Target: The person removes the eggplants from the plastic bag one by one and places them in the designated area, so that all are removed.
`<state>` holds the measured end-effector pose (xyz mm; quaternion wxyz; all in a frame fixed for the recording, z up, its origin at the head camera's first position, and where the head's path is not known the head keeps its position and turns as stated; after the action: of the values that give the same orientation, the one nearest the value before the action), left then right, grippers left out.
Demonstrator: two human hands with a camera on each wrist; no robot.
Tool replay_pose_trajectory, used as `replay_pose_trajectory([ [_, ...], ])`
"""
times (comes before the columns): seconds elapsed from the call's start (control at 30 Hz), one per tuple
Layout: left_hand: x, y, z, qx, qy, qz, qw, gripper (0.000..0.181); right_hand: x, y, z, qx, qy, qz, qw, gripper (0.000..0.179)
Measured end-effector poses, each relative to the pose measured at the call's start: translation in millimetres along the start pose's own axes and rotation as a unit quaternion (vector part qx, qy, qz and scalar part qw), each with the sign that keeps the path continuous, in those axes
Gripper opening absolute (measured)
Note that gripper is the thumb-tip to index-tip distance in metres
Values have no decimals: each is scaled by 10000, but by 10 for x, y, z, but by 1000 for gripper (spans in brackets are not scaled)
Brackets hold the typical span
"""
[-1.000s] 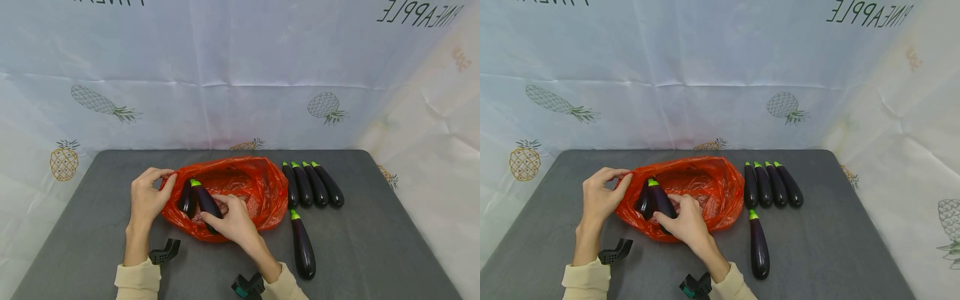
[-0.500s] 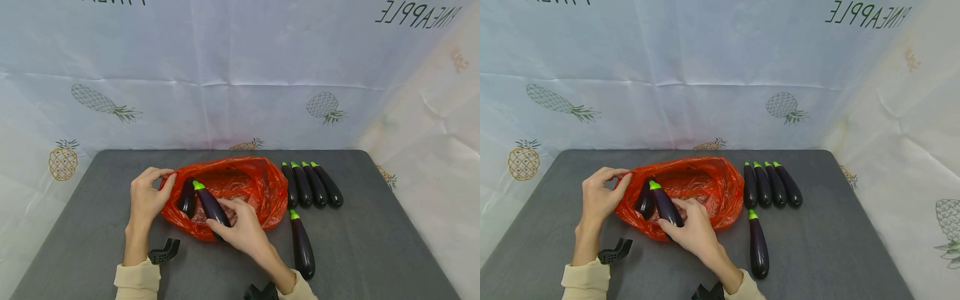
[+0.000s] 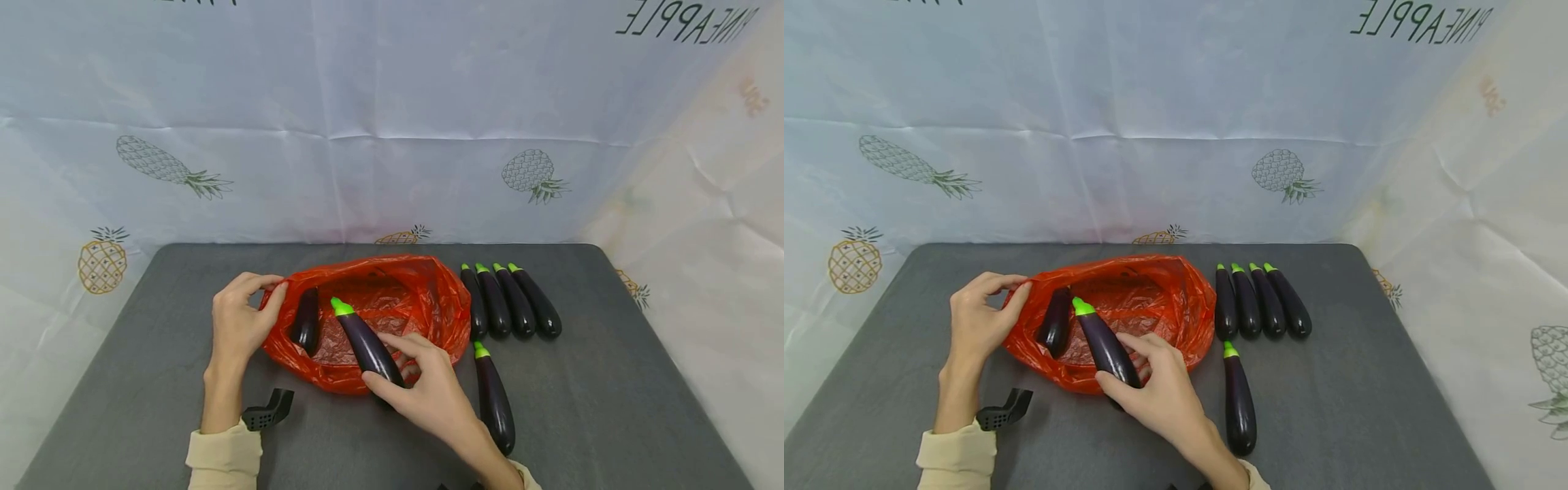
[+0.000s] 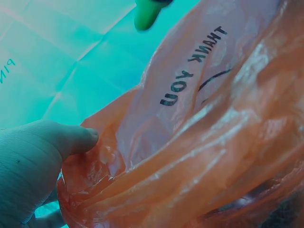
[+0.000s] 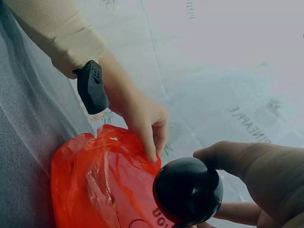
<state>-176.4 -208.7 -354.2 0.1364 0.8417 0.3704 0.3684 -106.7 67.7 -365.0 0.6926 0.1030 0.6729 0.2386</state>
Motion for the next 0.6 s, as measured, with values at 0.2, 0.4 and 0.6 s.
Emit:
replay_pose_trajectory([
  [0.2, -6, 11, -1, 8, 36, -18, 10000, 7, 53, 187, 106, 263, -8, -39, 9996, 49],
  [0.4, -4, 7, -7, 1, 10, -6, 10000, 7, 143, 406, 230, 684, -59, -18, 9976, 47],
  [0.6, -2, -1, -15, 14, -11, -13, 10000, 7, 261, 566, 334, 940, -274, 20, 9952, 45],
])
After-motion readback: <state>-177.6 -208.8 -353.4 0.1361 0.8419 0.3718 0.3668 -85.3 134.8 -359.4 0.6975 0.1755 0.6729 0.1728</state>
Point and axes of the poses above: each hand's wrist, its own z-axis away from the middle knuckle, its own y-axis out of the back of the hand, x = y × z, the point moved 7 cm from there along -z, towards the middle knuckle, and after that the axes turned 5 degrees about -y, right-handed, at the moved point
